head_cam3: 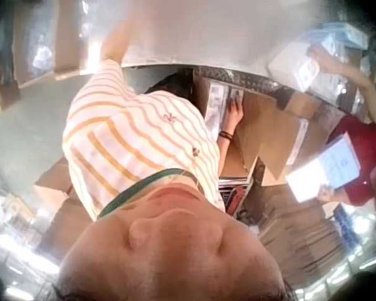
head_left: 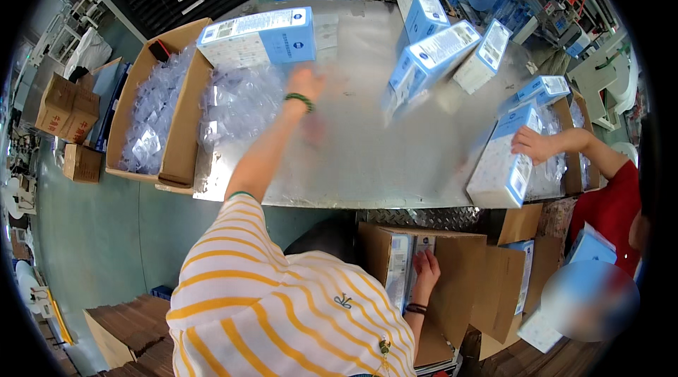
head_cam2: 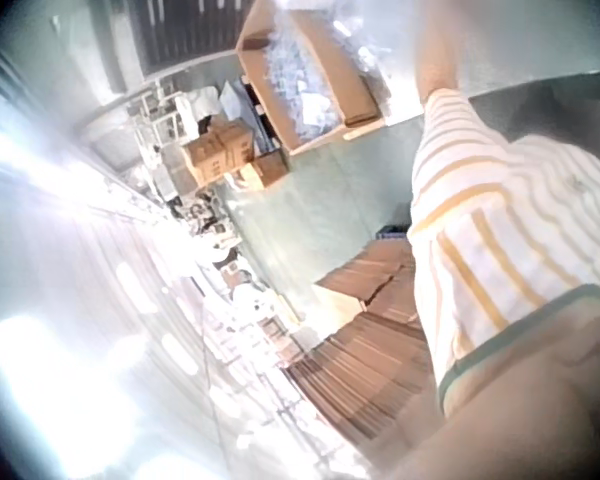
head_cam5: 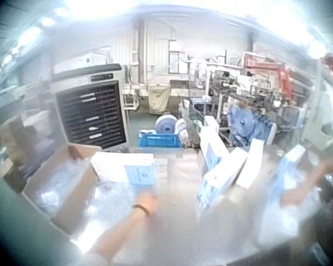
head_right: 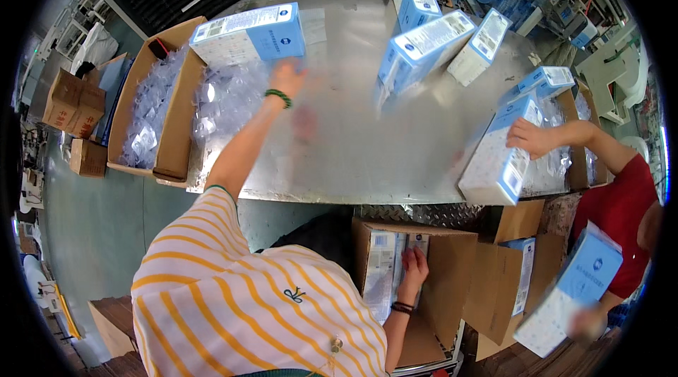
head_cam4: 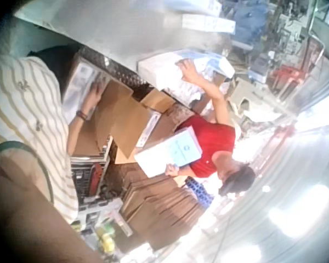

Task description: The person places several tissue boxes into larger cardboard containers by hand at a manufacturing station and passes them through a sealing machine. They also retrieve loose scraps and place them into a blue bin.

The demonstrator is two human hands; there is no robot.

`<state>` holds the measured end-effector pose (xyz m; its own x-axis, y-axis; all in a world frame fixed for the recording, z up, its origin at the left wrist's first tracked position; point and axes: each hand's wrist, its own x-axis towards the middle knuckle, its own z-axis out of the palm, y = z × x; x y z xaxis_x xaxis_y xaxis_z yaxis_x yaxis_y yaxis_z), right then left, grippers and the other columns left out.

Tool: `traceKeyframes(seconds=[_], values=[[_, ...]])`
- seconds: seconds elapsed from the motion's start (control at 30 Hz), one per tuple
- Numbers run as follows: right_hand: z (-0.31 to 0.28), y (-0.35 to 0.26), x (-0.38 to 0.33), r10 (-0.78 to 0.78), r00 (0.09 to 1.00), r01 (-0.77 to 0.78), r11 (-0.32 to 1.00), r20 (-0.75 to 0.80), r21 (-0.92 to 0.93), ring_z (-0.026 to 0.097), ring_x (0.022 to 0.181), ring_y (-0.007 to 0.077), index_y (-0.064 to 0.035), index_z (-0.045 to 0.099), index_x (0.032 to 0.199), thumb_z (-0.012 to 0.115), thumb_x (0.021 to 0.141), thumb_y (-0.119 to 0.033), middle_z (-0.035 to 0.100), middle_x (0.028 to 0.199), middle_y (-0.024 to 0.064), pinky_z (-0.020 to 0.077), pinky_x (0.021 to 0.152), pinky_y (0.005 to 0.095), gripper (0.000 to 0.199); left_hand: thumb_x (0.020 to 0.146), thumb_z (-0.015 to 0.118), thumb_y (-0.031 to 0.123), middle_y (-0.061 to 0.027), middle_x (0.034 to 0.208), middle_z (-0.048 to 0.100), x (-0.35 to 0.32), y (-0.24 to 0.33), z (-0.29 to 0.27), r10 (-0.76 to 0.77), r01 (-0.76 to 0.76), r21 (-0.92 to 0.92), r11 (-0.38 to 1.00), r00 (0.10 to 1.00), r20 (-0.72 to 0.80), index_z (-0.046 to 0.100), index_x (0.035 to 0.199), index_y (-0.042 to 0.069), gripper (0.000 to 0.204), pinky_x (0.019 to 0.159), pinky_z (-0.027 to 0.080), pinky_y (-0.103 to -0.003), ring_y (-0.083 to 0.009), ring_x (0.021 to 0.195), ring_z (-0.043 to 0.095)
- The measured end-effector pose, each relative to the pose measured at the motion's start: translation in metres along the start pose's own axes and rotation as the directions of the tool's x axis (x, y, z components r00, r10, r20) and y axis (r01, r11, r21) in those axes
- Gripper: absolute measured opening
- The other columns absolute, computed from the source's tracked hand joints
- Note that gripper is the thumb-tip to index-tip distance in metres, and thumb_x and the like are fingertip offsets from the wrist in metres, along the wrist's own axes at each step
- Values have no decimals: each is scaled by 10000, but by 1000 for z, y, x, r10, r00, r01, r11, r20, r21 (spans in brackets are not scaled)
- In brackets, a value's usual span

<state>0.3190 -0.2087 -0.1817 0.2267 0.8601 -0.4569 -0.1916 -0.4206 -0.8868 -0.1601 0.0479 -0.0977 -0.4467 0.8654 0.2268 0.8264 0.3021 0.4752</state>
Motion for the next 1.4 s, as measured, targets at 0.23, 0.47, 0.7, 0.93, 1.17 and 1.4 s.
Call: traceKeyframes(seconds=[0.23,0.47,0.7,0.93,1.17,1.4], values=[[-31,-6,-12,-24,987,23,1000,-160,-7,595,746,145,-7,545,1039,560,842,-119,608,861,65,478,654,253,228,820,557,313,-178,1009,608,34,-133,6,-325,284,338,897,943,68,618,981,52,312,812,461,-416,-309,960,579],[-31,-34,-53,-175,974,145,969,-144,-200,582,802,139,34,551,1073,544,869,-117,604,922,71,464,716,239,254,824,543,305,-151,882,639,43,-120,-47,-235,235,-6,972,971,-31,667,858,67,270,737,463,-367,-336,827,601],[73,-133,-83,-405,886,445,879,-226,170,599,816,185,24,520,1129,493,900,-228,614,922,111,484,740,285,342,879,503,210,-88,1081,560,-109,120,-17,648,-38,-959,280,745,160,616,875,41,203,790,447,-309,-183,918,563],[10,-103,-76,-330,926,365,907,-181,213,584,600,175,26,537,1062,498,894,-312,619,847,134,451,499,263,379,820,601,198,-65,1150,529,-147,294,6,906,-132,-989,65,423,3,539,1137,87,342,883,412,-306,-171,1026,508],[-85,54,-90,-457,707,-116,678,-540,-725,598,854,213,57,530,1089,588,820,-149,619,911,149,466,758,276,344,641,536,710,-151,1452,130,162,245,109,258,-339,294,894,925,280,490,1233,305,718,961,285,-596,-476,1294,88],[61,-168,-25,-592,756,447,779,-280,-440,586,889,193,10,596,1010,575,813,-55,613,979,130,458,771,282,209,697,567,480,-179,1420,194,73,233,91,496,-567,33,823,745,446,577,1116,286,462,945,354,-518,-495,1223,193]])
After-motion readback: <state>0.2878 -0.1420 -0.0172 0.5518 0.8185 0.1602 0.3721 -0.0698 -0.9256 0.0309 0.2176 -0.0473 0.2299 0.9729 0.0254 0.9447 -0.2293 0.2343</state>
